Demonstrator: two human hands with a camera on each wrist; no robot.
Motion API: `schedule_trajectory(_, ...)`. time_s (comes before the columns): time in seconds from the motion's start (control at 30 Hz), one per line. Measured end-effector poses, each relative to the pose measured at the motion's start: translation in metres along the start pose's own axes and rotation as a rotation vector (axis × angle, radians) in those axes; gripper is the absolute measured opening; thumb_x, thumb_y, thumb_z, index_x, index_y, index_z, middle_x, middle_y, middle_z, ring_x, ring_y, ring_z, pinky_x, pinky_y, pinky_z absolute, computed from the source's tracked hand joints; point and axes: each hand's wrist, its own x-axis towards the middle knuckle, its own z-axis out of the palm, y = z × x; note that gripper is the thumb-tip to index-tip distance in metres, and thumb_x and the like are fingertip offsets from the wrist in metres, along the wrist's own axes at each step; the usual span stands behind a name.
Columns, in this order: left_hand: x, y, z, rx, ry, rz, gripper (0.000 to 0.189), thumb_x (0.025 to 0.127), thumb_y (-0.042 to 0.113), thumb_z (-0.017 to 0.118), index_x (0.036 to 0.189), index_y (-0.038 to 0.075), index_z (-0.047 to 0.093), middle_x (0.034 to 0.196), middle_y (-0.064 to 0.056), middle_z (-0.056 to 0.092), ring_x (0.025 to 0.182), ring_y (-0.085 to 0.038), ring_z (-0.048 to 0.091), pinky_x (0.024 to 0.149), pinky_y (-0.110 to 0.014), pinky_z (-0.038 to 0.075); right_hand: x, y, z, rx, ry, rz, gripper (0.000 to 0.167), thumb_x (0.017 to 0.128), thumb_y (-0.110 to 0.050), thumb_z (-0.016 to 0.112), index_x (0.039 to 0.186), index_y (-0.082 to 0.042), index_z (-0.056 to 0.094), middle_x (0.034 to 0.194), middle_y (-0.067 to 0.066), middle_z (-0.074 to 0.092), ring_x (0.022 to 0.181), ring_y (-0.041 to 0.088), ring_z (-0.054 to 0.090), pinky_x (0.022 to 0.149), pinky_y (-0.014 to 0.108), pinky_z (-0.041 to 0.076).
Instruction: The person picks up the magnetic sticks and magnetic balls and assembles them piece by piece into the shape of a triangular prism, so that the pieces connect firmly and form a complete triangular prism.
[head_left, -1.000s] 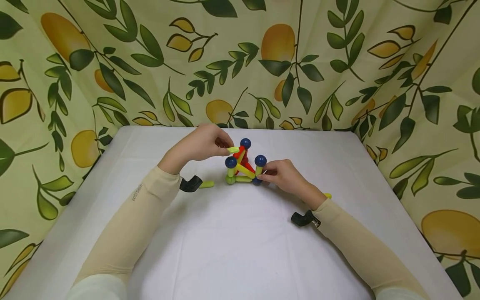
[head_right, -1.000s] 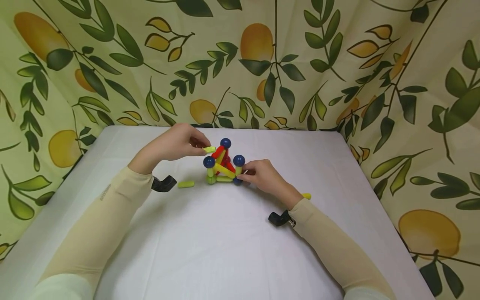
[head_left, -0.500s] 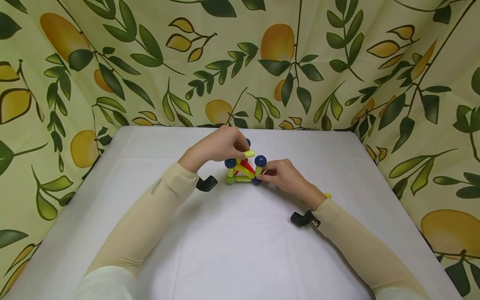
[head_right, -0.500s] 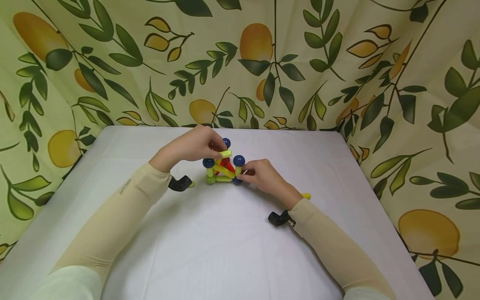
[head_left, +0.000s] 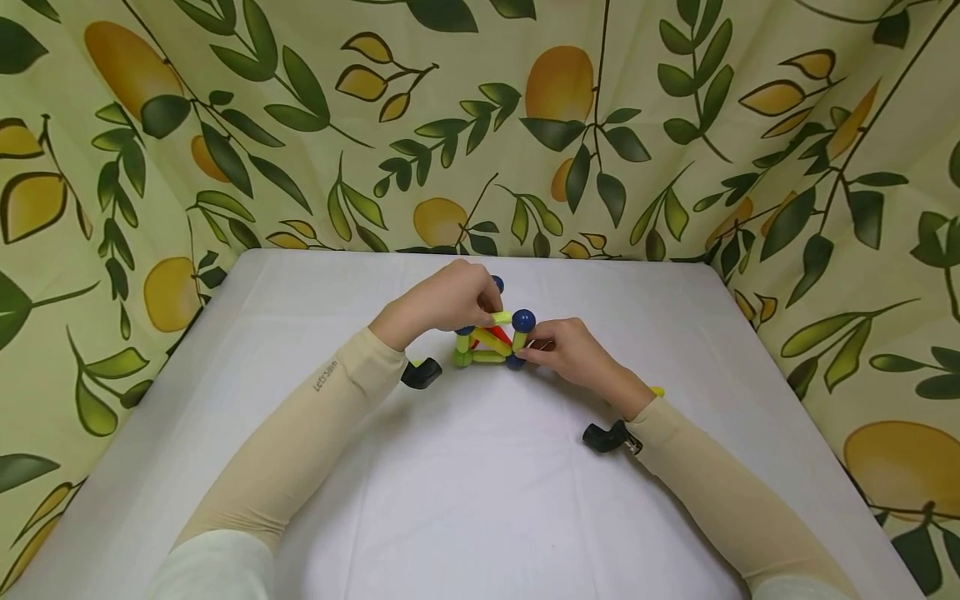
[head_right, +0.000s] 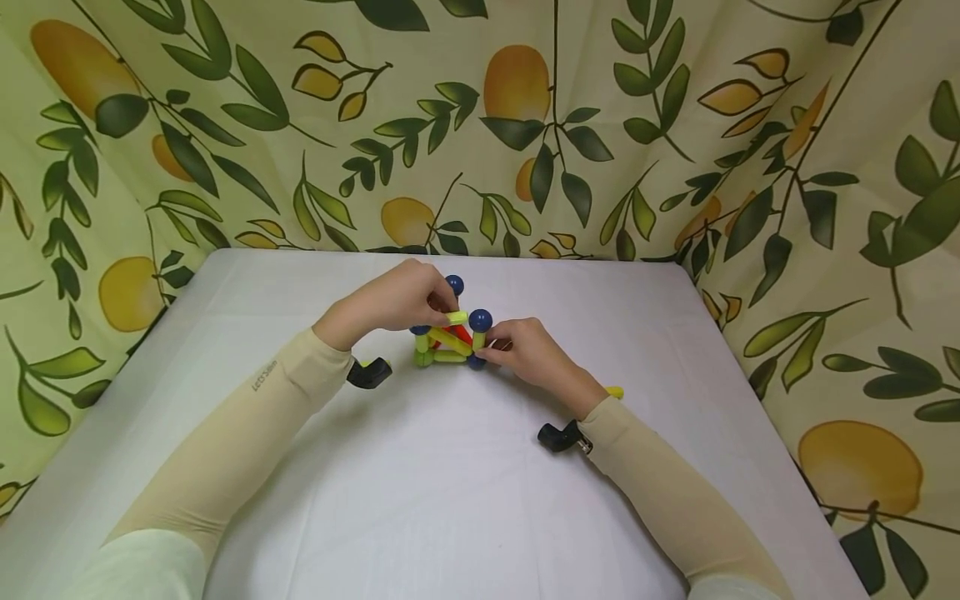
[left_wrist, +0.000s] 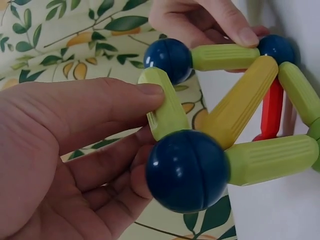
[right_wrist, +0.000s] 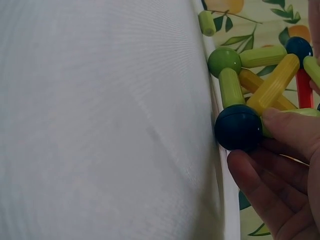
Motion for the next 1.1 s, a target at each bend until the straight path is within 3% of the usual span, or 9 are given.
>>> schedule_trajectory(0.57,-0.001,-0.004,0.008,0.006,0.031,0.022,0.01,0.096,0.008,0.081,0.105,0.006,0.085,0.093,-0.001,0.076,0.088,-0.02,0.067,0.079,-0.031,0.058,-0.001,0.0,0.001,0.0,0.003,-0.002,0.004,0.097,-0.013,0.085,0.097,-0.011,0.082,0.087,-0.005,0.076,0.078,0.01,0.071,0.072,0.031,0.062)
schedule_trajectory(0.7,-0.013,-0.013,0.004,-0.089,0.127,-0.001,0.011,0.099,0.012,0.078,0.107,0.007,0.084,0.094,-0.002,0.074,0.09,-0.022,0.064,0.08,-0.035,0.055,0.0,0.001,0.004,0.007,-0.011,0.02,0.007,0.097,-0.015,0.085,0.101,-0.011,0.081,0.091,-0.004,0.077,0.081,0.012,0.072,0.075,0.033,0.061)
schedule_trajectory(0.77,-0.022,-0.022,0.0,-0.15,0.207,-0.039,0.013,0.101,0.013,0.075,0.11,0.007,0.082,0.099,-0.004,0.074,0.093,-0.024,0.064,0.084,-0.038,0.055,0.0,0.001,0.005,0.012,-0.022,0.04,0.011,0.097,-0.017,0.085,0.104,-0.01,0.081,0.094,-0.003,0.077,0.084,0.013,0.072,0.077,0.034,0.061)
schedule_trajectory(0.83,-0.03,-0.033,-0.003,-0.196,0.247,-0.089,0.014,0.103,0.011,0.072,0.112,0.006,0.081,0.103,-0.006,0.075,0.096,-0.026,0.065,0.087,-0.041,0.056,0.0,0.001,0.005,0.017,-0.034,0.059,0.016,0.096,-0.018,0.086,0.108,-0.01,0.08,0.098,-0.002,0.077,0.087,0.014,0.073,0.079,0.035,0.061)
schedule_trajectory(0.9,-0.034,-0.047,-0.001,-0.203,0.21,-0.135,0.015,0.102,0.008,0.073,0.115,0.004,0.08,0.105,-0.008,0.075,0.097,-0.027,0.066,0.089,-0.043,0.057,0.0,0.0,0.005,0.02,-0.039,0.075,0.02,0.095,-0.017,0.087,0.111,-0.009,0.08,0.101,0.0,0.077,0.089,0.015,0.073,0.079,0.036,0.062)
schedule_trajectory(1.03,-0.035,-0.071,0.018,-0.178,-0.018,-0.176,0.02,0.097,0.009,0.08,0.115,0.001,0.079,0.1,-0.007,0.075,0.093,-0.026,0.066,0.087,-0.041,0.057,-0.001,0.001,0.003,0.024,-0.044,0.086,0.023,0.094,-0.015,0.088,0.114,-0.008,0.079,0.106,0.003,0.078,0.091,0.016,0.075,0.079,0.037,0.062)
schedule_trajectory(1.1,-0.033,-0.079,0.032,-0.192,-0.092,-0.189,0.024,0.094,0.011,0.085,0.115,0.001,0.079,0.097,-0.005,0.075,0.09,-0.024,0.066,0.085,-0.038,0.057,-0.001,0.001,0.003,0.031,-0.048,0.082,0.023,0.094,-0.014,0.087,0.115,-0.008,0.079,0.107,0.003,0.078,0.092,0.017,0.075,0.081,0.037,0.062)
